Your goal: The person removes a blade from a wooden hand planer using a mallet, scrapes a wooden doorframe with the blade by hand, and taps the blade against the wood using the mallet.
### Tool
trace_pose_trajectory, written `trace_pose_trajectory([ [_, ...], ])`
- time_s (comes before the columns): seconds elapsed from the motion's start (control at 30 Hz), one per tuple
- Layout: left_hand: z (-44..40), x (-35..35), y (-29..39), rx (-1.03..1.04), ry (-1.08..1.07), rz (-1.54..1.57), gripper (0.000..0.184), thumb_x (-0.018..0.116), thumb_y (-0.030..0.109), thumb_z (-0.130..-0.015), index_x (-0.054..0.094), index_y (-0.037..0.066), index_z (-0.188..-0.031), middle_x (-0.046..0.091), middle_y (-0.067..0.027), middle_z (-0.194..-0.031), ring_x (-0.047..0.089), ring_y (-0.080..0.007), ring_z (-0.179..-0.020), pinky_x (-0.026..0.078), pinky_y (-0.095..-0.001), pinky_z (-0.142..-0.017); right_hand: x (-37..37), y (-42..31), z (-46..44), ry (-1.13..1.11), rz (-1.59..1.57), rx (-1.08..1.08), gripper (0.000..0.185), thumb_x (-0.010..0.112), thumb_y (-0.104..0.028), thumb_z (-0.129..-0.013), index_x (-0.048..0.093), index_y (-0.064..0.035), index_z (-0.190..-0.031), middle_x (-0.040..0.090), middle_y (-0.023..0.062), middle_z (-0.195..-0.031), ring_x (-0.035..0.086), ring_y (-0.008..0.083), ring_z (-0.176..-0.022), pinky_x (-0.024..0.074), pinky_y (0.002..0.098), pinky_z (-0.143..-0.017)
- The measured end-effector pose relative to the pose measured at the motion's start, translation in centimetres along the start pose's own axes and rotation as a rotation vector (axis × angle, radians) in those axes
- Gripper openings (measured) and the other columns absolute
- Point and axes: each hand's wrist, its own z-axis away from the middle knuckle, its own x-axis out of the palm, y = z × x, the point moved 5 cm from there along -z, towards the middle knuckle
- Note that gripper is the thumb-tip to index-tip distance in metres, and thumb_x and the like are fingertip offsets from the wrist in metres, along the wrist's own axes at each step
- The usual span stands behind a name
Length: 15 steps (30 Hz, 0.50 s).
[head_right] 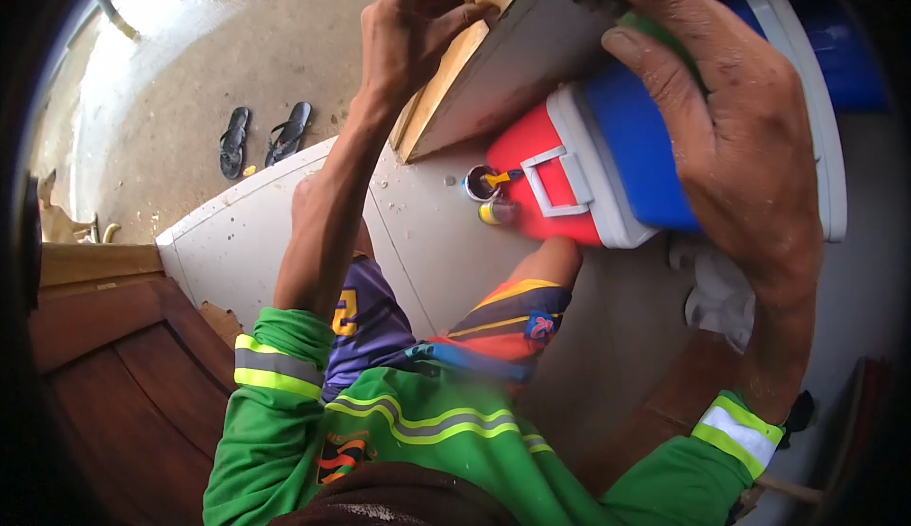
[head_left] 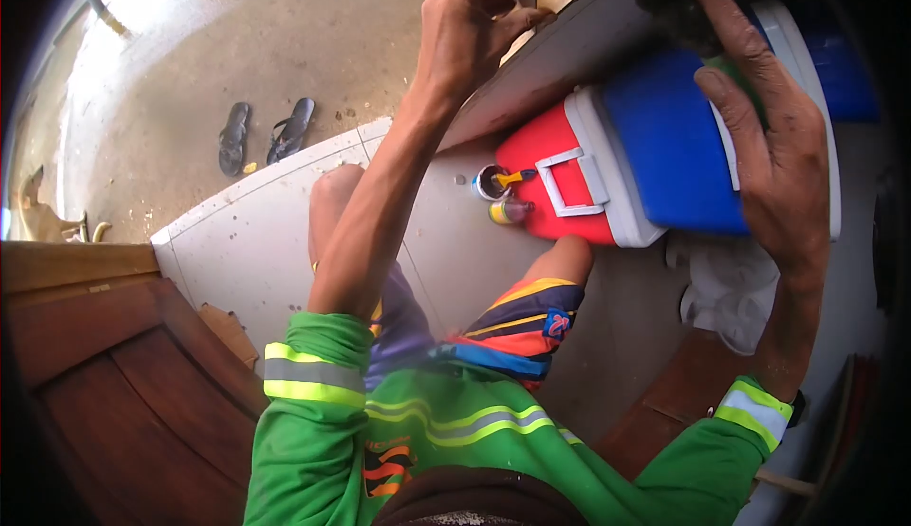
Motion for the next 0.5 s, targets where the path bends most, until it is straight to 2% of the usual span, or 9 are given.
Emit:
trace_pose_trajectory([
  [0.13, -0.2, 0.3, -0.6, 0.023, -0.021, 0.099, 0.045, 0.077, 0.005, -0.079, 0.054, 0.0, -0.118, 0.069, -0.0206, -0.106, 0.069, -0.0259, -0.098, 0.056, -0.034, -0.082, -0.4, -0.1, -0.2, 0.02, 0.005, -0.006, 0.04, 0.06, -0.003, -0.087, 0.059, -0.0105, -0.126, 0.061, 0.017, -0.088, 0.058, 0.0314, -0.077, 0.0467, 0.0359, -0.072],
  [0.23, 0.6, 0.0, -0.6, -0.044, 0.063, -0.268, 0.047, 0.083, 0.017, -0.073, 0.061, 0.003, -0.111, 0.073, -0.0112, -0.099, 0.071, -0.0208, -0.092, 0.057, -0.0299, -0.08, 0.6, 0.0, -0.3, -0.076, 0.085, 0.045, 0.04, 0.061, -0.003, -0.087, 0.059, -0.0106, -0.126, 0.06, 0.0169, -0.088, 0.058, 0.0315, -0.076, 0.0466, 0.0361, -0.071],
  [0.33, 0.7, -0.1, -1.3, 0.05, 0.038, -0.306, 0.042, 0.083, 0.016, -0.073, 0.063, 0.003, -0.108, 0.073, -0.0108, -0.096, 0.071, -0.0213, -0.092, 0.057, -0.0297, -0.08, 1.1, -0.6, -0.4, -0.063, 0.145, 0.024, 0.04, 0.061, -0.003, -0.087, 0.059, -0.0111, -0.127, 0.058, 0.0167, -0.085, 0.056, 0.032, -0.074, 0.0457, 0.0373, -0.07],
  [0.37, 0.9, -0.2, -1.5, 0.085, 0.088, -0.177, 0.04, 0.082, 0.012, -0.073, 0.063, 0.003, -0.108, 0.073, -0.011, -0.097, 0.071, -0.0217, -0.092, 0.057, -0.0299, -0.081, 1.2, -0.7, -0.5, -0.031, 0.155, -0.007, 0.04, 0.061, -0.004, -0.087, 0.059, -0.0116, -0.127, 0.056, 0.0166, -0.083, 0.055, 0.0325, -0.072, 0.0448, 0.0384, -0.068],
  [0.4, 1.1, -0.3, -1.6, 0.019, 0.056, -0.154, 0.044, 0.081, 0.012, -0.075, 0.06, 0.003, -0.113, 0.072, -0.0131, -0.102, 0.07, -0.0241, -0.096, 0.056, -0.0322, -0.082, 1.4, -0.7, -0.4, 0.057, 0.053, -0.085, 0.041, 0.061, -0.004, -0.087, 0.059, -0.0123, -0.127, 0.054, 0.0164, -0.08, 0.052, 0.0332, -0.07, 0.0433, 0.04, -0.066],
  [0.47, 0.8, -0.6, -1.5, -0.102, -0.011, -0.107, 0.051, 0.078, 0.013, -0.08, 0.054, 0.004, -0.123, 0.068, -0.0174, -0.111, 0.067, -0.0291, -0.103, 0.055, -0.0368, -0.086, 1.5, -1.2, -0.6, 0.046, -0.019, -0.074, 0.042, 0.06, -0.004, -0.087, 0.059, -0.0138, -0.129, 0.052, 0.0159, -0.078, 0.051, 0.0337, -0.068, 0.0426, 0.0411, -0.065],
  [0.5, 0.9, -0.3, -1.3, -0.081, -0.033, -0.247, 0.048, 0.079, 0.011, -0.078, 0.056, 0.004, -0.119, 0.07, -0.0152, -0.107, 0.068, -0.0267, -0.1, 0.055, -0.0345, -0.084, 1.0, -2.3, -1.1, -0.05, 0.012, 0.013, 0.044, 0.06, -0.004, -0.087, 0.058, -0.0146, -0.13, 0.054, 0.0156, -0.079, 0.052, 0.0334, -0.068, 0.0434, 0.0407, -0.066],
])
